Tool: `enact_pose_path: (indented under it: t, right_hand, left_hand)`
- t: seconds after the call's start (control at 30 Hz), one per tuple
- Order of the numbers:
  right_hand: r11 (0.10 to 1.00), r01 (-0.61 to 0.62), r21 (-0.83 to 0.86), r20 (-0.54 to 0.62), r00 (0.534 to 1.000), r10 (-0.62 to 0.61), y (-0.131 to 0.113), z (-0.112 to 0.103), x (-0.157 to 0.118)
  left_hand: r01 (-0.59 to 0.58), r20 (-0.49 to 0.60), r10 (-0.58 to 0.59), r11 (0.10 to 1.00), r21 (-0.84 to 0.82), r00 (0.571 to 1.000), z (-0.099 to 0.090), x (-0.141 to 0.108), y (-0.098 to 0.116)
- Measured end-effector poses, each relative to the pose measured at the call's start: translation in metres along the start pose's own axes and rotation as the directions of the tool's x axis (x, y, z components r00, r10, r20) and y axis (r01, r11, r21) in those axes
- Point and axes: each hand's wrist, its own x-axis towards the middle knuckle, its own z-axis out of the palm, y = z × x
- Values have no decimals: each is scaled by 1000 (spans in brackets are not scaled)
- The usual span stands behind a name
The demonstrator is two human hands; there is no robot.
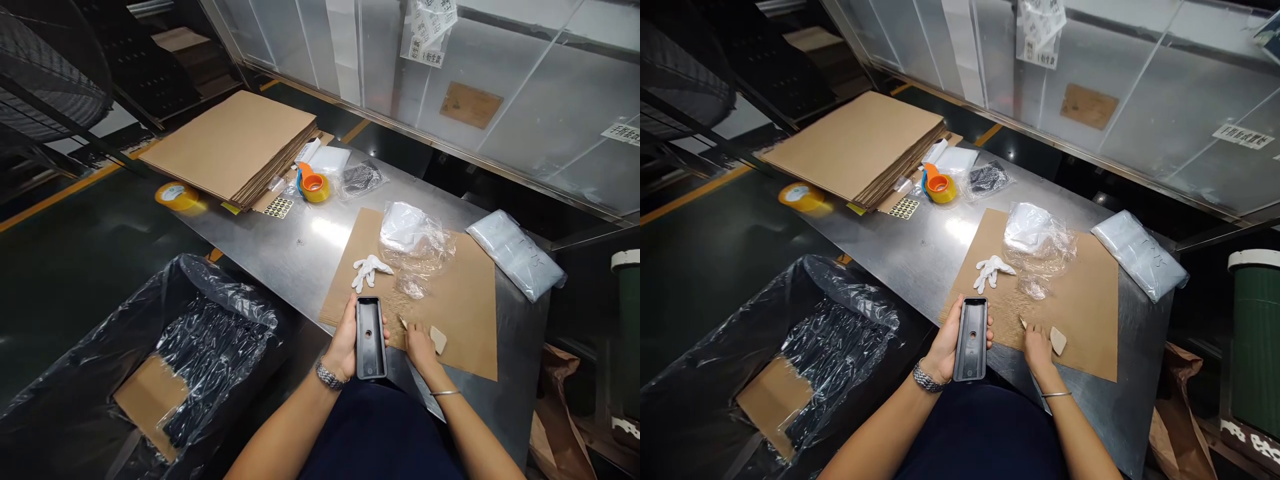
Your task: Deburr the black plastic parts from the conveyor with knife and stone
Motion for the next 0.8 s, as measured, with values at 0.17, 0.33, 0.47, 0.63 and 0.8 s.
enact_pose_path:
  t: [0.17,0.33,0.47,0.63,0.8]
  right_hand:
    - [967,245,69,-58,969,-241,-34,-49,-19]
    - [693,701,170,-15,705,-709,-80,-95,-54]
    - [635,754,167,51,637,-769,-91,-95,-60]
    - [645,711,280,52,660,-750,-88,-93,-60]
    - [649,677,348,-11,695,-719,-87,-95,-57]
  left_hand:
    - [123,40,-124,992,34,991,-2,-3,-5]
    - [227,87,-223,973,-38,971,1,-5,-18]
    - [228,21,-227,974,-14,974,7,-8,-25]
    - [93,-75,-86,991,96,993,7,-13,-30]
    - [30,-88,-19,991,128,996,8,-15,-33]
